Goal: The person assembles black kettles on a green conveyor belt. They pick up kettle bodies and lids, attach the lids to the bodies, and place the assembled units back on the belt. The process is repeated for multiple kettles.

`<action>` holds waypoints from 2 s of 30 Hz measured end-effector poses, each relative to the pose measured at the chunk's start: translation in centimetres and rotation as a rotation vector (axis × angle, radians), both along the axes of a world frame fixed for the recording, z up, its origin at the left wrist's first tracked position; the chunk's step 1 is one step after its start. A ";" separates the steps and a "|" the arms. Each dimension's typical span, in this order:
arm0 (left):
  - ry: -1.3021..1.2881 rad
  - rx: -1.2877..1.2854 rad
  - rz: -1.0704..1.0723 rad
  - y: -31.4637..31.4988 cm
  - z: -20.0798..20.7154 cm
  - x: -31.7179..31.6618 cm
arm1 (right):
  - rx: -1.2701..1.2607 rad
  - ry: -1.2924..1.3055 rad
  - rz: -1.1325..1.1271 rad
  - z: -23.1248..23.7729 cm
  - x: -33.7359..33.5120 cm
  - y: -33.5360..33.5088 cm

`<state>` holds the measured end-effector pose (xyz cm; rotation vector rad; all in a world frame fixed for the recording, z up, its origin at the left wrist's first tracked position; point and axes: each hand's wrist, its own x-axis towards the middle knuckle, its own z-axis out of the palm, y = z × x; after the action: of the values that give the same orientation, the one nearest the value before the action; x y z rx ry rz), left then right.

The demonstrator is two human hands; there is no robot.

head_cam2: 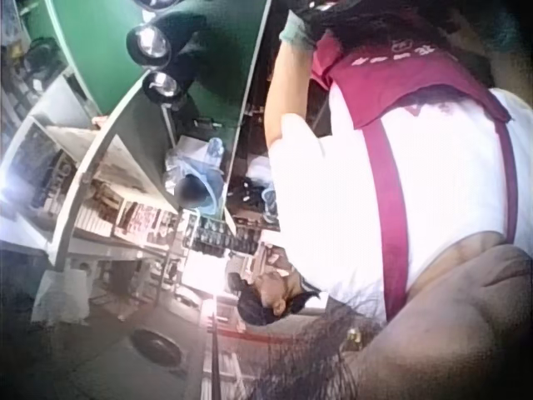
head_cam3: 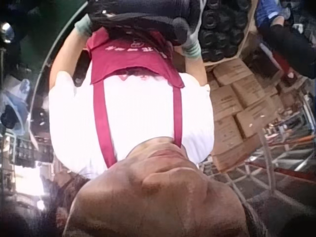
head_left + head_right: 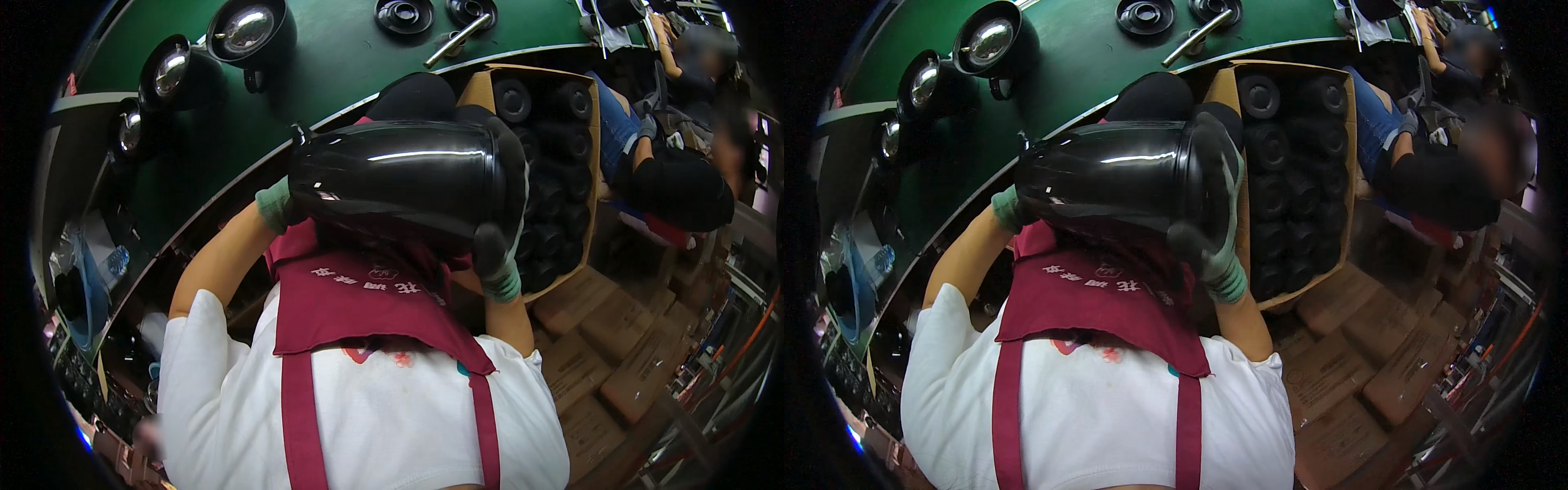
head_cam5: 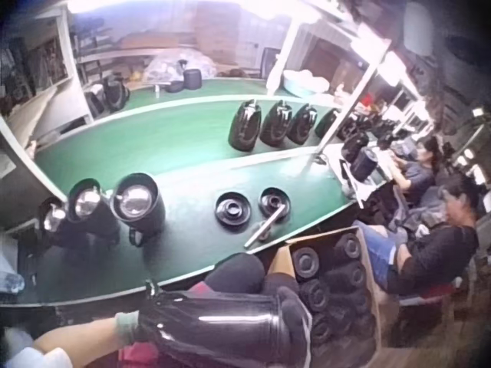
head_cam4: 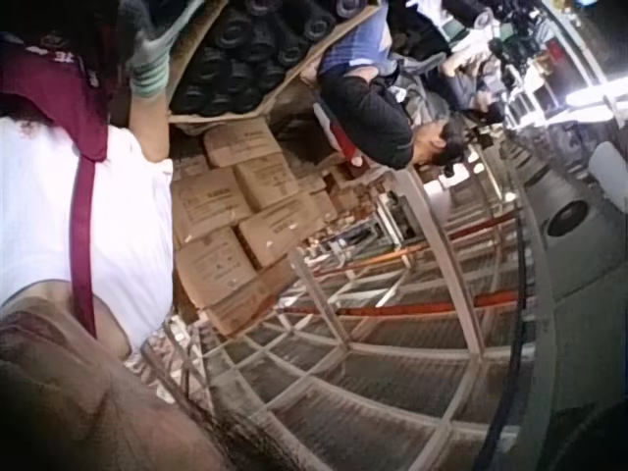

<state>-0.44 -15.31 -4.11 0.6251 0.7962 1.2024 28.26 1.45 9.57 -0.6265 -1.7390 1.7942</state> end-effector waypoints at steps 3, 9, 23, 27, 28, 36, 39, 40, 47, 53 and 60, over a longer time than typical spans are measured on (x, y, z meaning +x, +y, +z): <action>0.037 0.006 -0.083 -0.2 -0.3 0.3 | 0.461 -0.100 0.017 3.5 -2.2 1.6; 1.095 0.339 0.290 6.6 14.9 -2.4 | 0.476 -0.289 -0.022 2.7 0.0 0.9; 1.063 0.393 0.301 4.8 14.0 -0.5 | 0.669 -0.356 0.098 -1.3 4.4 1.8; 0.917 0.330 0.268 4.0 13.3 -0.5 | 0.652 -0.470 0.218 -3.1 7.1 3.5; 0.695 0.209 0.274 3.1 10.9 -0.3 | 0.754 -0.535 0.193 -2.7 7.2 2.9; 0.105 -0.065 0.322 1.2 6.4 -0.1 | 0.950 -0.129 -0.314 -2.7 2.4 -0.3; 0.101 -0.073 0.443 1.1 6.7 0.0 | 0.022 0.043 -0.284 -0.6 0.0 -1.0; 0.261 -0.021 0.479 1.5 6.8 -0.1 | 0.012 0.011 -0.292 0.2 -0.4 -0.8; 0.044 0.052 0.268 -1.8 3.6 0.2 | 0.484 -0.238 -0.335 0.5 2.9 1.7; -0.418 0.002 0.145 -1.3 3.0 -0.1 | 0.429 -0.107 -0.275 0.4 0.5 -0.4; -0.262 0.146 0.128 -1.2 3.3 -0.3 | 0.403 -0.093 -0.259 0.4 0.2 -0.6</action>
<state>-0.74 -16.54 -0.78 0.5267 0.5368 1.4358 28.44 0.85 10.01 -0.7298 -1.9093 1.2118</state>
